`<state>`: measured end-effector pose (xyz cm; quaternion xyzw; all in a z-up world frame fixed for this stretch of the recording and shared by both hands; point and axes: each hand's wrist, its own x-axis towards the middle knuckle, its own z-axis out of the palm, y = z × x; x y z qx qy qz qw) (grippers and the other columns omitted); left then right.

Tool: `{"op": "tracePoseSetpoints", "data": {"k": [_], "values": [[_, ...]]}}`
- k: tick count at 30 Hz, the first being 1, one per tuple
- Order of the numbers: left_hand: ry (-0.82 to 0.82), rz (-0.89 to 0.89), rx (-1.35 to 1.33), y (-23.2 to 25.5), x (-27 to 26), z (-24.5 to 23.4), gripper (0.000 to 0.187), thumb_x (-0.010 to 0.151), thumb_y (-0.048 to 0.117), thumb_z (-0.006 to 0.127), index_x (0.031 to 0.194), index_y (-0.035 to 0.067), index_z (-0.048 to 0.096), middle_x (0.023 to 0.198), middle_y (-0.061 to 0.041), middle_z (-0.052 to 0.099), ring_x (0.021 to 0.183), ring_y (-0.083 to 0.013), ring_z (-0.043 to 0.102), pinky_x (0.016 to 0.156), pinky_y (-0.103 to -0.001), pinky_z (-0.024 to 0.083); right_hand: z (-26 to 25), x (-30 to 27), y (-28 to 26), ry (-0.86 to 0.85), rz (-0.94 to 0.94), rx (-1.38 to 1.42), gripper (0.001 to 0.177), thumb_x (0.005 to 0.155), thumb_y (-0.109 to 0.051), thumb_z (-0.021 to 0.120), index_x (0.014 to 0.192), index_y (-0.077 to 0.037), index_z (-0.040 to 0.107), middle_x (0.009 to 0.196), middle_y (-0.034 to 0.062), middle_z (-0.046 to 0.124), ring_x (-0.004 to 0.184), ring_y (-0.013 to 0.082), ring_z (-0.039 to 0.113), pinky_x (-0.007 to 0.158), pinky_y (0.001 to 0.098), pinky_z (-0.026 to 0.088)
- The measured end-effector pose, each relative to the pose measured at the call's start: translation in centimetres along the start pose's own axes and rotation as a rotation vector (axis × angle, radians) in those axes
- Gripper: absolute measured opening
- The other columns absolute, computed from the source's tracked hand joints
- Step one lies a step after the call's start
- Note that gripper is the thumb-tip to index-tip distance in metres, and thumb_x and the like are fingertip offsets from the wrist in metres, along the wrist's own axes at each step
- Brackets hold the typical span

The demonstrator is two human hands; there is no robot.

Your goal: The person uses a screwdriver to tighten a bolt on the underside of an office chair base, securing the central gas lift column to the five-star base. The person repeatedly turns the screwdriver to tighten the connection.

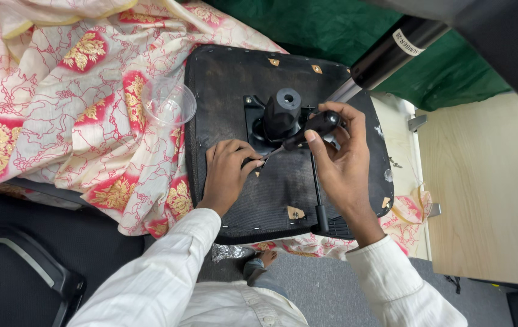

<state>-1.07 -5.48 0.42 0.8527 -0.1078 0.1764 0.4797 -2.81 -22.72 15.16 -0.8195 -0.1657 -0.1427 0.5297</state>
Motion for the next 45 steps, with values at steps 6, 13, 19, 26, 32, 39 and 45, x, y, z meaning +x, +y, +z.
{"op": "tracePoseSetpoints", "data": {"k": [6, 13, 19, 26, 32, 39, 45], "values": [[-0.028, -0.001, -0.003, 0.0, 0.6, -0.4, 0.017, 0.082, 0.026, 0.080, 0.092, 0.013, 0.082, 0.104, 0.001, 0.071, 0.113, -0.0219, 0.057, 0.105, -0.042, 0.034, 1.3, 0.9, -0.3, 0.087, 0.014, 0.070, 0.035, 0.097, 0.001, 0.073, 0.129, -0.002, 0.060, 0.121, 0.0027, 0.057, 0.112, 0.0100, 0.064, 0.090, 0.0232, 0.059], [-0.115, 0.114, 0.012, -0.8, 0.8, -2.1, 0.030, 0.078, 0.030, 0.081, 0.101, 0.011, 0.079, 0.108, -0.004, 0.068, 0.115, -0.0267, 0.056, 0.102, -0.045, 0.037, 1.8, 0.6, -1.1, 0.153, 0.082, 0.018, 0.044, 0.088, -0.002, 0.078, 0.127, -0.005, 0.058, 0.110, 0.0013, 0.058, 0.106, 0.0098, 0.065, 0.086, 0.0231, 0.059], [-0.070, 0.194, 0.030, -2.6, -0.7, -4.4, 0.028, 0.086, 0.025, 0.076, 0.109, 0.009, 0.075, 0.118, -0.005, 0.066, 0.120, -0.0286, 0.055, 0.104, -0.043, 0.043, 0.2, 1.6, -0.2, 0.057, 0.089, 0.053, 0.040, 0.088, -0.003, 0.082, 0.123, -0.004, 0.062, 0.112, 0.0075, 0.070, 0.109, 0.0143, 0.068, 0.097, 0.0278, 0.057], [-0.055, 0.092, 0.068, -2.0, -0.9, -3.3, 0.026, 0.085, 0.026, 0.077, 0.106, 0.009, 0.076, 0.117, -0.005, 0.063, 0.122, -0.0284, 0.052, 0.103, -0.044, 0.041, 0.0, 1.7, -0.4, -0.175, -0.050, 0.060, 0.047, 0.097, -0.007, 0.067, 0.141, -0.007, 0.049, 0.137, 0.0051, 0.067, 0.129, 0.0140, 0.064, 0.110, 0.0300, 0.049], [-0.007, 0.078, 0.127, -1.2, -1.4, -2.6, 0.033, 0.085, 0.030, 0.079, 0.110, 0.010, 0.072, 0.121, -0.007, 0.058, 0.125, -0.0291, 0.050, 0.103, -0.045, 0.040, -0.2, 2.9, 0.9, -0.027, -0.067, 0.023, 0.041, 0.094, -0.004, 0.074, 0.131, -0.004, 0.059, 0.145, 0.0068, 0.057, 0.128, 0.0133, 0.061, 0.109, 0.0292, 0.049], [-0.028, 0.074, 0.299, 0.4, -1.3, -1.9, 0.068, 0.072, 0.054, 0.086, 0.116, 0.006, 0.066, 0.120, -0.014, 0.053, 0.122, -0.0324, 0.047, 0.104, -0.050, 0.036, 0.5, 3.0, 2.0, 0.178, 0.088, 0.089, 0.027, 0.090, -0.005, 0.083, 0.113, -0.002, 0.071, 0.106, 0.0009, 0.061, 0.089, 0.0047, 0.062, 0.076, 0.0192, 0.050], [-0.068, 0.007, 0.345, 1.6, -1.0, -1.4, 0.080, 0.065, 0.061, 0.087, 0.116, 0.004, 0.064, 0.118, -0.015, 0.051, 0.120, -0.0328, 0.045, 0.105, -0.051, 0.032, 0.6, 3.3, 0.9, 0.085, 0.013, 0.058, 0.025, 0.090, -0.004, 0.080, 0.115, -0.001, 0.073, 0.110, -0.0007, 0.058, 0.100, 0.0064, 0.067, 0.087, 0.0196, 0.055]]}}
